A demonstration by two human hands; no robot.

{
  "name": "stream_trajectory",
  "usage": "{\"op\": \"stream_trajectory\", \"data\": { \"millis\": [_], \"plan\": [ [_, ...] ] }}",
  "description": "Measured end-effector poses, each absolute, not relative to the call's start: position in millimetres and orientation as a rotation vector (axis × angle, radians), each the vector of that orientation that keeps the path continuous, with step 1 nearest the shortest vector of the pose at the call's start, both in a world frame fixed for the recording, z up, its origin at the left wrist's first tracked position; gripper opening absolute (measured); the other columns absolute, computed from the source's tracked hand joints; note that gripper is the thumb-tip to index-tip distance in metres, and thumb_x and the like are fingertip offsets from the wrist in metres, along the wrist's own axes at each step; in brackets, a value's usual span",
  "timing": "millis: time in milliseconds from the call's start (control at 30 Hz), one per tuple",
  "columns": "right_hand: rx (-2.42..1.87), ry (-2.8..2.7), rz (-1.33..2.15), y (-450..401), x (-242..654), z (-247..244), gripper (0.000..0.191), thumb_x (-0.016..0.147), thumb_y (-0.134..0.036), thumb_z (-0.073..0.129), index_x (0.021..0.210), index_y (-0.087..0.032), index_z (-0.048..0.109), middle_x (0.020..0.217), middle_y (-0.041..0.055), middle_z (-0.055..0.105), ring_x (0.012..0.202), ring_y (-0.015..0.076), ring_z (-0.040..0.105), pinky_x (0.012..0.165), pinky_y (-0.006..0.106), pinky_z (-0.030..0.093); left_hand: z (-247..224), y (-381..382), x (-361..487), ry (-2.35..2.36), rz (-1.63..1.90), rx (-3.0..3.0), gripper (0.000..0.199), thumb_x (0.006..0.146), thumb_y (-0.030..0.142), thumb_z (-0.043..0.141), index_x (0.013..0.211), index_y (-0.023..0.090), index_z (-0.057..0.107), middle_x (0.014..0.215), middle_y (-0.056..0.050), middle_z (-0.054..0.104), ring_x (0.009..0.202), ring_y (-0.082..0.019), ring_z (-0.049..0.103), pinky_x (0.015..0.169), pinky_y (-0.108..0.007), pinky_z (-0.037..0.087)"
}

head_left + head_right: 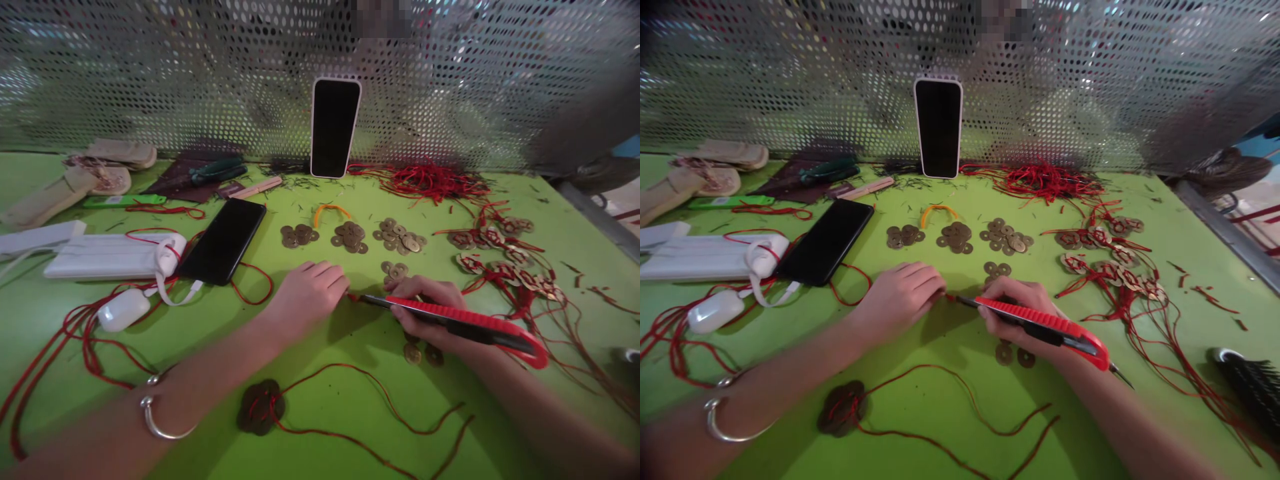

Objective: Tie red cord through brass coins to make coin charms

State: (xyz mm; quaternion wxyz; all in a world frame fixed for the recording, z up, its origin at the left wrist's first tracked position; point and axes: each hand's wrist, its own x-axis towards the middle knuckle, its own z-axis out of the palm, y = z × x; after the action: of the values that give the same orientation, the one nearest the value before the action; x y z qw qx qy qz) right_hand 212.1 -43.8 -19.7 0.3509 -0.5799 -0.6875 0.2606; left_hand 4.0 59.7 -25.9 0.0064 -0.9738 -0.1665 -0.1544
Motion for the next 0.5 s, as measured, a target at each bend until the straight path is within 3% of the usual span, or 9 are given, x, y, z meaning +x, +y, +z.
{"op": "stream_trajectory", "data": {
  "millis": [500],
  "plan": [
    [-1.489, -1.795, 0.625, -44.0, 208.0, -20.9, 0.004, 0.078, -0.02, 0.06, 0.077, -0.021, 0.056, 0.074, 0.0005, 0.066, 0.06, 0.0121, 0.062, 0.053, 0.021, 0.047, -27.1, 60.0, 3.5, -0.528, -0.498, -3.06, 0.012, 0.087, 0.013, 0.049, 0.084, 0.014, 0.06, 0.079, -0.002, 0.061, 0.073, -0.017, 0.053, 0.06, -0.029, 0.041]
  ]
}}
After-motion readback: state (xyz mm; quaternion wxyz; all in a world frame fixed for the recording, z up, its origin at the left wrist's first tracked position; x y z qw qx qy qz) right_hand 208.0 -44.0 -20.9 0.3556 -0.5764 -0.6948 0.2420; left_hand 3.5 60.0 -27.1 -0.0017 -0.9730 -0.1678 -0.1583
